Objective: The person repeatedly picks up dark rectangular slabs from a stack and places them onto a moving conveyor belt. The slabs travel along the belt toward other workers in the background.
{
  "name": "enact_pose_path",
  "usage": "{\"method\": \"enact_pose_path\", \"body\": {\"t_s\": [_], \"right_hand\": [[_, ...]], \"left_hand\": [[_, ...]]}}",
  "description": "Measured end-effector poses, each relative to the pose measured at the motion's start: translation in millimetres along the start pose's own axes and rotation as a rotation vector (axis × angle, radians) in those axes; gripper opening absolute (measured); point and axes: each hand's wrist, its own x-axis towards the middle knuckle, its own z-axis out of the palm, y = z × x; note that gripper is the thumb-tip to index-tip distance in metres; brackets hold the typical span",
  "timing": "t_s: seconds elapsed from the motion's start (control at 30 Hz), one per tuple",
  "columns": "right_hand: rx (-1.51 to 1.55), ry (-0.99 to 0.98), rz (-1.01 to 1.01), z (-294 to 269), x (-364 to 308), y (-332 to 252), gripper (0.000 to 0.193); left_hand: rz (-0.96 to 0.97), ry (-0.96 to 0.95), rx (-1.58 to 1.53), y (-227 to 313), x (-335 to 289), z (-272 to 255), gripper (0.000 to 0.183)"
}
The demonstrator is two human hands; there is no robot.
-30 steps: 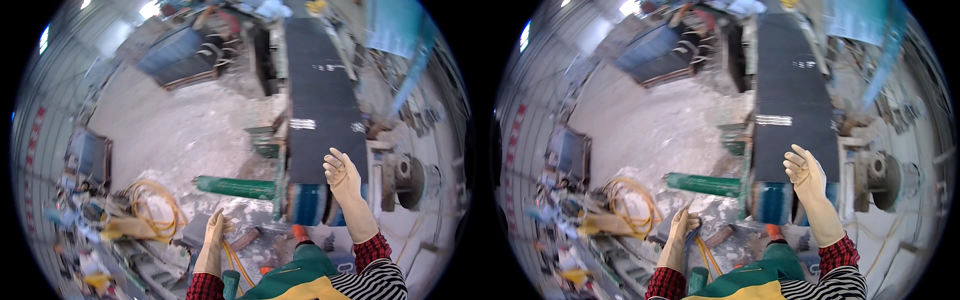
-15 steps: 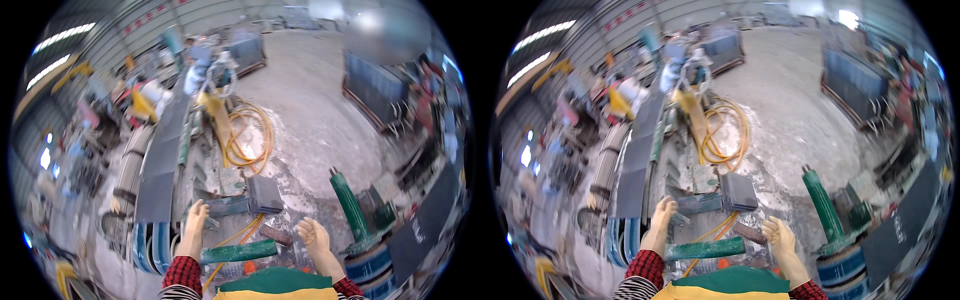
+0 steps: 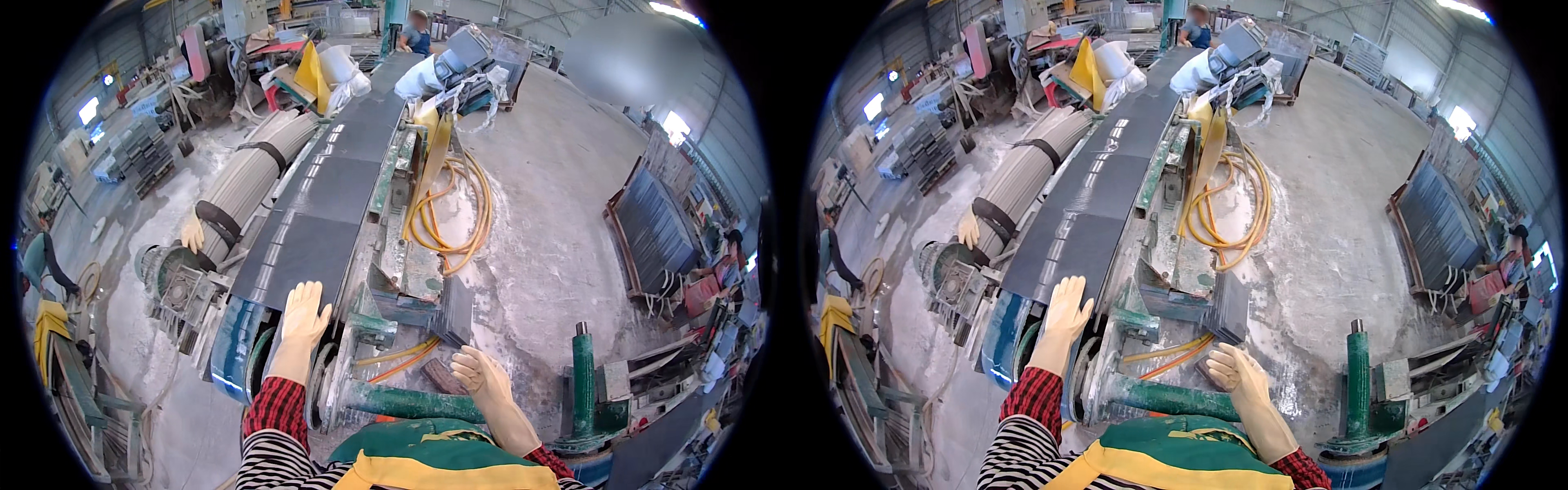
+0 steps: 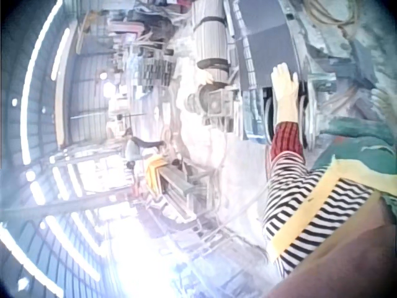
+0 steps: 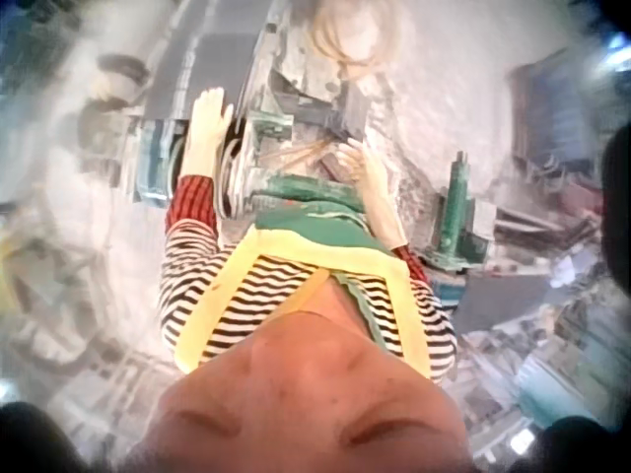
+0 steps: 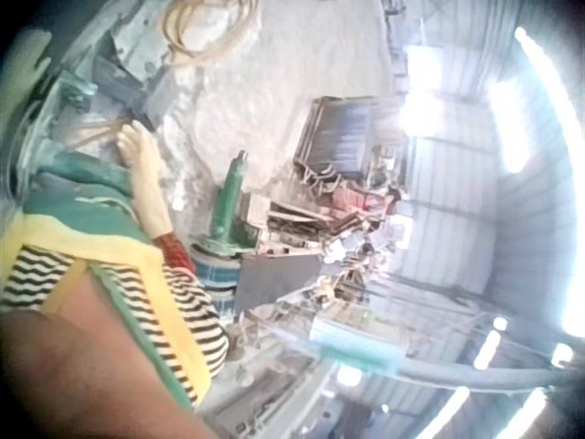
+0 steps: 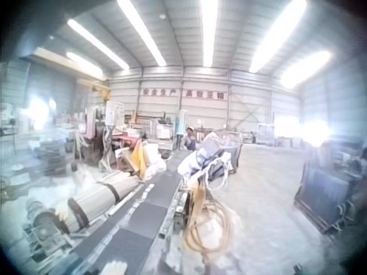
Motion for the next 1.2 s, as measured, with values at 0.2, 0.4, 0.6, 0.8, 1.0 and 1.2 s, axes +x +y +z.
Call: {"method": "enact_pose_path", "body": {"t_s": [0.2, 0.4, 0.6, 0.8, 1.0, 1.2], "right_hand": [[-0.111, 0.31, -0.14, 22.9, -13.8, -20.1, 0.033], [-0.088, 0.559, -0.218, 24.5, -37.0, -36.5, 0.022], [-0.021, 0.455, -0.163, 15.3, -30.9, -43.6, 0.019], [-0.113, 0.363, -0.084, 20.9, 8.3, -33.3, 0.014], [-0.228, 0.142, 0.04, -4.0, 28.2, -22.2, 0.041], [-0.222, 0.09, 0.123, -73.8, 55.1, -3.4, 0.037]], "left_hand": [[0.052, 0.137, 0.032, -3.0, 88.9, 40.1, 0.053], [-0.027, 0.202, 0.01, 8.5, 161.6, 51.3, 0.049], [-0.173, 0.064, -0.028, 25.7, 183.4, 55.5, 0.059], [-0.008, 0.064, 0.003, 15.6, 152.5, 56.9, 0.052], [0.059, 0.045, 0.012, 10.6, 72.9, 39.7, 0.05], [0.073, 0.032, -0.022, 15.4, -9.0, 6.6, 0.049]]}}
